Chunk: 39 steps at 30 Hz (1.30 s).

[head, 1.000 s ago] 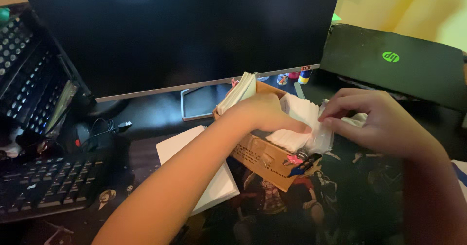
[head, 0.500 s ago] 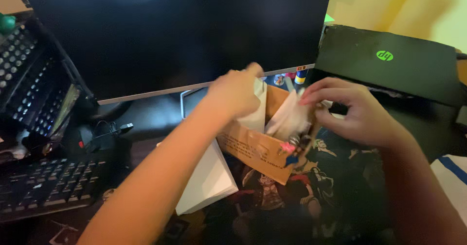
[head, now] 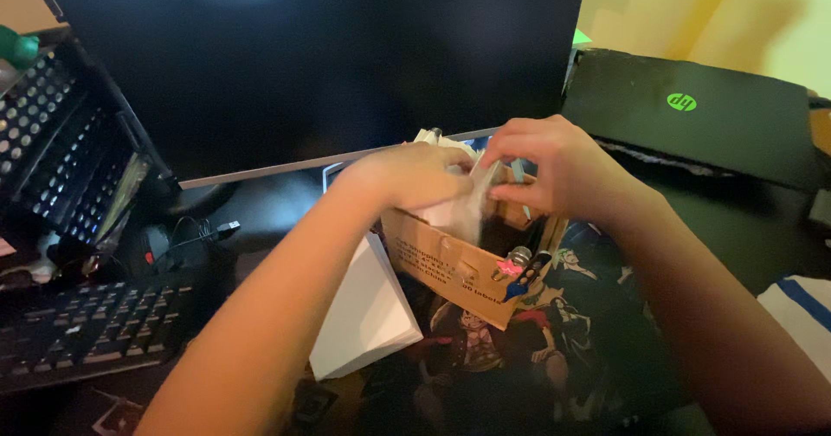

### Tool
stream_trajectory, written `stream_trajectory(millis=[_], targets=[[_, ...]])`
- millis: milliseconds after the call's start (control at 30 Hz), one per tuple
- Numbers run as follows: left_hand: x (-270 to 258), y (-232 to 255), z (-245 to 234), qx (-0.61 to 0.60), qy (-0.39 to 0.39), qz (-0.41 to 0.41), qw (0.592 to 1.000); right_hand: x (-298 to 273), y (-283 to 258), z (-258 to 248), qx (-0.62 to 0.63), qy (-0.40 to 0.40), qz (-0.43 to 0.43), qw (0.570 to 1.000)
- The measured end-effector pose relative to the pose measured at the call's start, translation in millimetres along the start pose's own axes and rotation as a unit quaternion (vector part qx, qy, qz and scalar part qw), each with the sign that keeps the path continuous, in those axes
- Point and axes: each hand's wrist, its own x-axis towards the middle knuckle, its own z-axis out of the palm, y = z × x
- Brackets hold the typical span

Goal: The person wipes a computer monitor with a cloth, unpacks a stack of white papers from a box, and organizes the papers by sorting and stacking them before placing them back into the box.

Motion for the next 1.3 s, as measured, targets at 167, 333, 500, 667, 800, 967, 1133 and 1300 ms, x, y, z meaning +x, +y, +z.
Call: stream_trajectory(millis=[167, 333, 500, 667, 800, 967, 1133, 1300], targets=[[-9, 9, 3, 0.016, 0.010, -0.056, 0.998, 1, -1, 20, 0.061, 0.051, 0.067, 0.995], [-15, 20, 13, 0.046, 0.065, -0.063, 0.995, 2, -4, -8, 0.017, -0.052, 0.176, 0.983], [-16, 11, 17, 0.045, 0.080, -0.040, 0.995, 17, -27, -37, -0.055, -0.351, 0.322, 0.877], [-16, 8, 21, 0.049, 0.093, -0.035, 0.994, 40, -31, -4, -0.102, -0.481, 0.307, 0.815], [-18, 4, 24, 0.038, 0.114, -0.024, 0.992, 35, -17, 2, -0.081, -0.452, 0.264, 0.848], [-18, 2, 28, 0.045, 0.130, -0.013, 0.990, 26, -9, 11, -0.024, -0.454, 0.264, 0.850], [-19, 0, 30, 0.038, 0.147, -0.008, 0.988, 14, 7, 24, 0.118, -0.431, 0.279, 0.850], [-19, 5, 29, 0.048, 0.148, -0.018, 0.988, 10, 1, 24, -0.007, -0.401, 0.194, 0.895]])
